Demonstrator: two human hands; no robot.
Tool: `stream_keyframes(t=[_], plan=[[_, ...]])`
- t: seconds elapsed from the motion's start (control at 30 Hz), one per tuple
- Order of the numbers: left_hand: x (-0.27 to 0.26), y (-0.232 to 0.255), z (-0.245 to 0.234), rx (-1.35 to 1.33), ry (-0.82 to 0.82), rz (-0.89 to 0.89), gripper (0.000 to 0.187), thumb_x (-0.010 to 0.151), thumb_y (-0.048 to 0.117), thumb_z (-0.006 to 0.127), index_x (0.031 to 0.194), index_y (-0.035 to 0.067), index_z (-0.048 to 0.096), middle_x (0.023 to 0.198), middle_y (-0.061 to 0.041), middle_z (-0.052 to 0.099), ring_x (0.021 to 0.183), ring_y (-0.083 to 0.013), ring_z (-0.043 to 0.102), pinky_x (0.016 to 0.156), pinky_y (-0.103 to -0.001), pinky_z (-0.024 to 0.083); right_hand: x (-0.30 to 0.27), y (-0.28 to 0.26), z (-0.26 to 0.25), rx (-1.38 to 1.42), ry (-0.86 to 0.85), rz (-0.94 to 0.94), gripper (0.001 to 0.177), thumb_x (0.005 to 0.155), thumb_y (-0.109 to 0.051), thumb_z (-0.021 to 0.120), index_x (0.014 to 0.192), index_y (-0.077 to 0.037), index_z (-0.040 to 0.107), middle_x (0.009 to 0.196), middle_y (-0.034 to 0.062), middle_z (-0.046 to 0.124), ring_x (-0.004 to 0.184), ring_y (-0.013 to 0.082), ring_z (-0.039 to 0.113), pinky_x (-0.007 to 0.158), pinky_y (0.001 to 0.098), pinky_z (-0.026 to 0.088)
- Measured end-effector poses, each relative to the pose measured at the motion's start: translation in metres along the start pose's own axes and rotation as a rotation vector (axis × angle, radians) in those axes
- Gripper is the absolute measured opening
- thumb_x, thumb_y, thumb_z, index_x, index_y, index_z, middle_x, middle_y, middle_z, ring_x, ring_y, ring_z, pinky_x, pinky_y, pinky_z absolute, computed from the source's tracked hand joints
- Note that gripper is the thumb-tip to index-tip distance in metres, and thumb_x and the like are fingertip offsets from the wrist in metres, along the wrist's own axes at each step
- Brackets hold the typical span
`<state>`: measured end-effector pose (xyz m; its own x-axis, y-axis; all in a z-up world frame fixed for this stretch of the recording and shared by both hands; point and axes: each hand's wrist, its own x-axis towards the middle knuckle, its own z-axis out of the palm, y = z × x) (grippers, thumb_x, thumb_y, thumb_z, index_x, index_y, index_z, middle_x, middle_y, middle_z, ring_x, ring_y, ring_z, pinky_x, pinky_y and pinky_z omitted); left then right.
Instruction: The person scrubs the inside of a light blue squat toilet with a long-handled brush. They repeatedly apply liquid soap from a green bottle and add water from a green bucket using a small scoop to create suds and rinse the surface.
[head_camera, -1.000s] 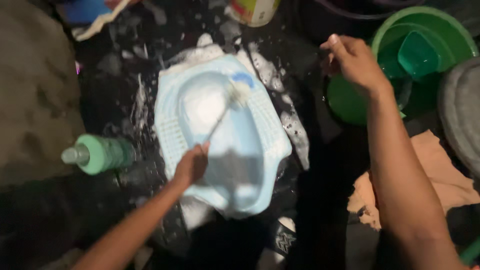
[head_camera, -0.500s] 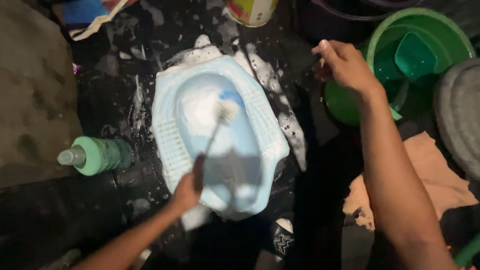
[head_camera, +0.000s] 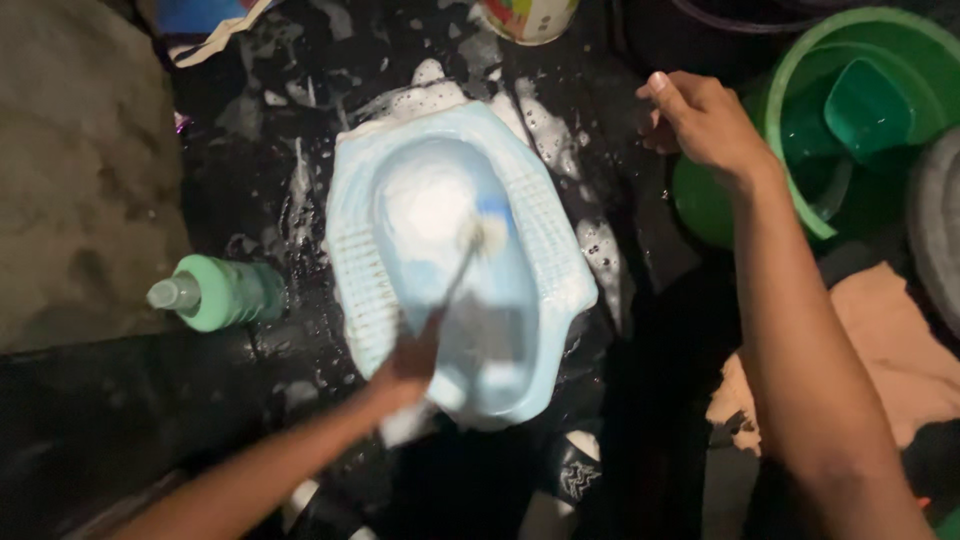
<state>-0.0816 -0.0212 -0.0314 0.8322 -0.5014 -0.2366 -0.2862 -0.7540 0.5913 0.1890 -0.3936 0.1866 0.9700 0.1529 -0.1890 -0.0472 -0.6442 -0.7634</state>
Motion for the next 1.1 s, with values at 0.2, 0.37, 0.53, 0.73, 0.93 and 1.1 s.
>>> stream_keyframes(t=[0.2, 0.37, 0.53, 0.73, 0.93, 1.1], plan=[[-0.042, -0.010, 0.069, -0.013, -0.180, -0.064, 0.047, 0.108, 0.016, 0.039, 0.154, 0.009, 0.028, 0.098, -0.024, 0.067, 0.080, -0.0326, 0.068, 0.072, -0.046, 0.053, -0.011, 0.001, 0.003, 0.076, -0.056, 0.017, 0.047, 0.111, -0.044, 0.050, 0.118, -0.001, 0.068, 0.083, 0.0033, 0.066, 0.073, 0.0131, 0.068, 0.067, 0.0284, 0.057], [-0.117, 0.002, 0.042, -0.552, -0.346, -0.304, 0.051, 0.113, 0.027, 0.038, 0.164, 0.021, 0.030, 0.097, -0.024, 0.070, 0.082, -0.0324, 0.070, 0.080, -0.046, 0.051, 0.004, 0.003, -0.003, 0.027, -0.004, -0.010, 0.047, 0.113, -0.043, 0.051, 0.117, 0.000, 0.069, 0.083, 0.0047, 0.065, 0.071, 0.0151, 0.064, 0.064, 0.0306, 0.052], [0.023, -0.041, 0.014, 0.174, -0.156, 0.007, 0.054, 0.103, 0.018, 0.055, 0.142, -0.011, 0.034, 0.098, -0.028, 0.069, 0.067, -0.0286, 0.068, 0.058, -0.040, 0.059, 0.000, -0.004, 0.004, -0.055, -0.007, 0.003, 0.046, 0.112, -0.043, 0.049, 0.119, -0.002, 0.070, 0.084, 0.0033, 0.067, 0.075, 0.0150, 0.068, 0.069, 0.0287, 0.055], [-0.021, -0.009, 0.020, -0.088, -0.143, -0.106, 0.083, 0.086, 0.001, 0.059, 0.159, -0.007, 0.021, 0.094, -0.027, 0.069, 0.080, -0.0402, 0.069, 0.065, -0.049, 0.058, -0.007, -0.011, -0.001, 0.054, -0.028, 0.005, 0.045, 0.111, -0.042, 0.049, 0.119, -0.001, 0.068, 0.084, 0.0043, 0.065, 0.073, 0.0144, 0.067, 0.068, 0.0290, 0.054], [-0.023, -0.032, 0.029, 0.206, 0.161, 0.248, 0.052, 0.085, -0.002, 0.057, 0.133, -0.015, 0.042, 0.114, -0.040, 0.066, 0.080, -0.0398, 0.066, 0.075, -0.051, 0.059, -0.005, 0.009, 0.001, 0.020, -0.018, -0.015, 0.050, 0.113, -0.044, 0.050, 0.119, 0.001, 0.068, 0.083, 0.0071, 0.065, 0.072, 0.0158, 0.064, 0.067, 0.0305, 0.052], [0.117, -0.064, 0.076, -0.314, 0.368, -0.236, 0.037, 0.104, 0.013, 0.049, 0.128, -0.014, 0.053, 0.079, -0.028, 0.063, 0.068, -0.0418, 0.061, 0.062, -0.051, 0.051, -0.002, -0.004, -0.004, -0.056, -0.053, -0.080, 0.050, 0.113, -0.045, 0.049, 0.123, 0.000, 0.067, 0.086, 0.0064, 0.068, 0.076, 0.0143, 0.068, 0.070, 0.0296, 0.055]])
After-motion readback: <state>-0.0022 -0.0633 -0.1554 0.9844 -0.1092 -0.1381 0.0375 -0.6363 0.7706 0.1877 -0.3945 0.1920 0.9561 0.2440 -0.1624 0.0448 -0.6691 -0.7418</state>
